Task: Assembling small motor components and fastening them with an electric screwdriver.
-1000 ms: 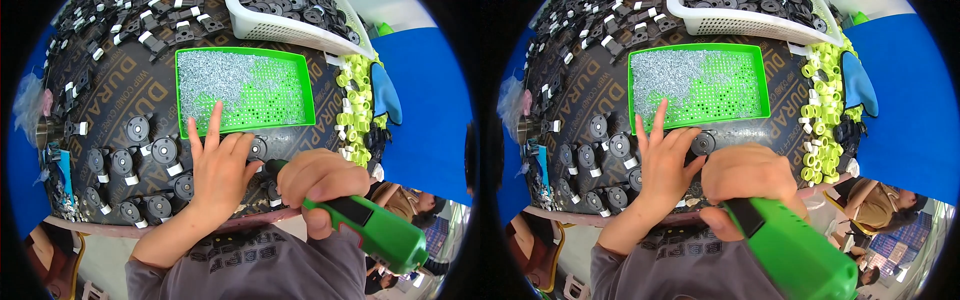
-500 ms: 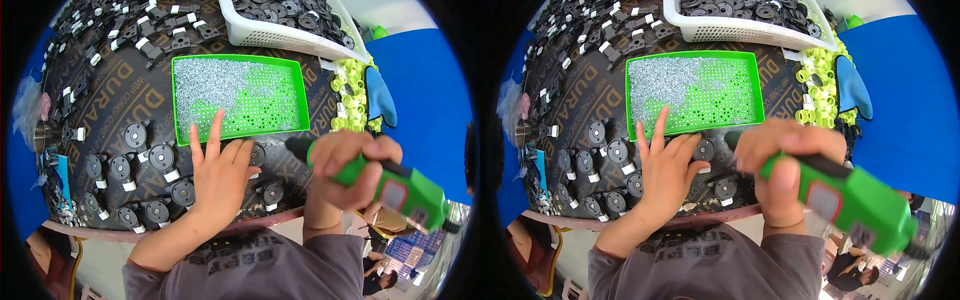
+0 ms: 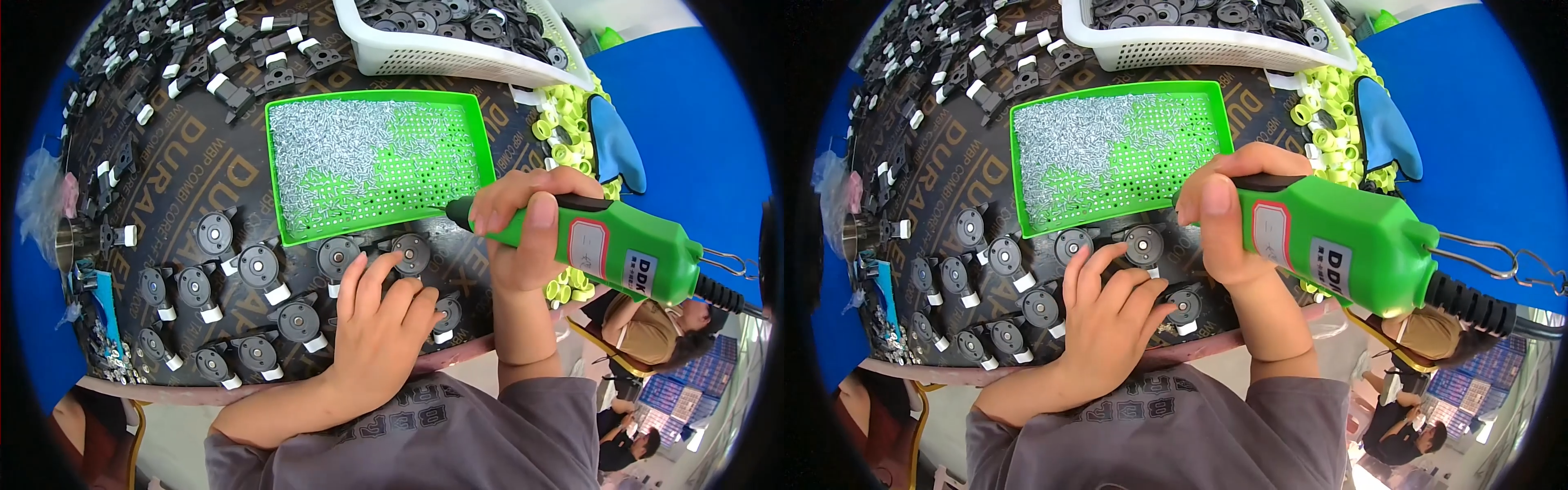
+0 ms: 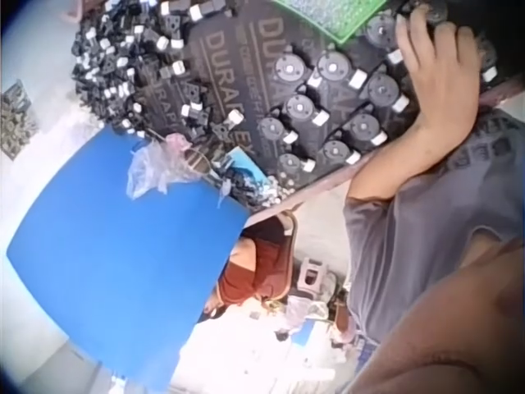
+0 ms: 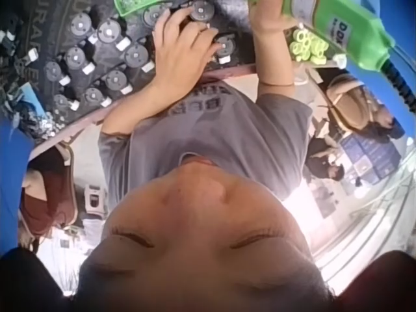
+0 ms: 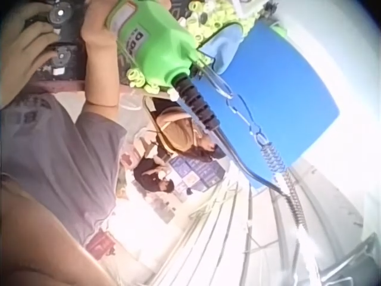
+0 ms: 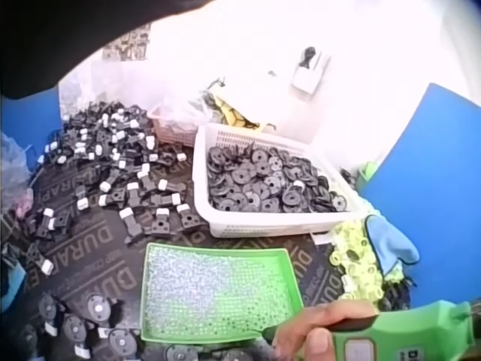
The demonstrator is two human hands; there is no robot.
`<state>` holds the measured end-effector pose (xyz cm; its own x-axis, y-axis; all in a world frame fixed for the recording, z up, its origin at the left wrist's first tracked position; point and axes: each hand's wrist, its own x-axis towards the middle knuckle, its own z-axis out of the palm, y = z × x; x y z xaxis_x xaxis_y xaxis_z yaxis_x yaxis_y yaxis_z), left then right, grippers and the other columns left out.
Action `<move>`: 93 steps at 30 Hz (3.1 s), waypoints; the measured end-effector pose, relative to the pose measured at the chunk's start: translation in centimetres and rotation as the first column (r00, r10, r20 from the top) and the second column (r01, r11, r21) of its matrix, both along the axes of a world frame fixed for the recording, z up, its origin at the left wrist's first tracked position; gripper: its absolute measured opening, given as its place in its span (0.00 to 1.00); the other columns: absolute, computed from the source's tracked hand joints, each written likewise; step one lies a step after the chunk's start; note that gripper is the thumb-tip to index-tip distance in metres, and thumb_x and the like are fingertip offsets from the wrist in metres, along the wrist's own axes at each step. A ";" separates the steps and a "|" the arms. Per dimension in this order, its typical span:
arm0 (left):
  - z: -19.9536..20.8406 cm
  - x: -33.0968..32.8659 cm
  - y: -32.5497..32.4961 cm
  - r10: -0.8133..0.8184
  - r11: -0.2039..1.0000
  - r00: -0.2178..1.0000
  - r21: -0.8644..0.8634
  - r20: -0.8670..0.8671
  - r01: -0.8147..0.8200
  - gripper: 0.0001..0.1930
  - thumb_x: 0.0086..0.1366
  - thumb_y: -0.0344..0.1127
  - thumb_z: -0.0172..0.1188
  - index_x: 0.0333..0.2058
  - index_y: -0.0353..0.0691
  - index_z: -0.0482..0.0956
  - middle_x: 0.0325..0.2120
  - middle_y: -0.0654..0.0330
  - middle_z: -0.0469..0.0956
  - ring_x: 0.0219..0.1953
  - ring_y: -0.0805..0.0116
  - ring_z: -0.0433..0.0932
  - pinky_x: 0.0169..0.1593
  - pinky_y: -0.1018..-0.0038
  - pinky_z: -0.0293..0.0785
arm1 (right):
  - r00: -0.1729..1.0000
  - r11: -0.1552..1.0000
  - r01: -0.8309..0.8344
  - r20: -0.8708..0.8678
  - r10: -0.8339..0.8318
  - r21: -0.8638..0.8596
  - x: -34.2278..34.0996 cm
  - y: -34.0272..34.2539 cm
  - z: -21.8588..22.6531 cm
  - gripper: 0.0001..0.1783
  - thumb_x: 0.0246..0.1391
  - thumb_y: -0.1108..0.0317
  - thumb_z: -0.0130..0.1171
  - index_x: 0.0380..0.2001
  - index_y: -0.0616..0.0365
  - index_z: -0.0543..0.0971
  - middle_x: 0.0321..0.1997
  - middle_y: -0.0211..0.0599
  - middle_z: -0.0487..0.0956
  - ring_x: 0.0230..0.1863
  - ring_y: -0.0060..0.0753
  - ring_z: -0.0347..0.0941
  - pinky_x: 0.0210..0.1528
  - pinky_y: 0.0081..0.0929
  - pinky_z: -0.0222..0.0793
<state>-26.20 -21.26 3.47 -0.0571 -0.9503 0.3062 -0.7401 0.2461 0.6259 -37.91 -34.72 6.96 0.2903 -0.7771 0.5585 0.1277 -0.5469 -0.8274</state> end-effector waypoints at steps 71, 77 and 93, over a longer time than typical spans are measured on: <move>-1.6 -3.0 1.7 0.044 0.980 0.994 -0.188 -0.102 -0.063 0.07 0.49 0.35 0.69 0.29 0.50 0.82 0.33 0.73 0.77 0.49 0.64 0.71 0.58 0.55 0.57 | 0.932 0.959 -0.258 0.234 0.279 -0.117 -7.0 10.6 4.3 0.19 0.60 0.59 0.61 0.39 0.59 0.63 0.20 0.39 0.72 0.15 0.36 0.70 0.16 0.31 0.69; -1.7 -3.0 1.8 0.059 0.985 0.996 -0.156 -0.064 -0.069 0.12 0.49 0.38 0.70 0.33 0.47 0.82 0.35 0.70 0.76 0.49 0.62 0.71 0.58 0.54 0.57 | 0.963 0.966 -0.219 0.128 0.237 -0.138 -7.0 10.6 3.2 0.20 0.58 0.63 0.63 0.40 0.60 0.63 0.23 0.42 0.74 0.17 0.36 0.70 0.19 0.32 0.70; -1.5 -3.2 1.7 0.069 0.996 0.996 -0.058 0.065 -0.065 0.22 0.48 0.43 0.71 0.41 0.42 0.81 0.40 0.63 0.73 0.51 0.57 0.69 0.59 0.53 0.57 | 0.979 0.976 -0.188 0.057 0.195 -0.110 -6.0 9.2 1.2 0.18 0.50 0.75 0.62 0.43 0.64 0.67 0.21 0.38 0.73 0.19 0.36 0.72 0.22 0.34 0.73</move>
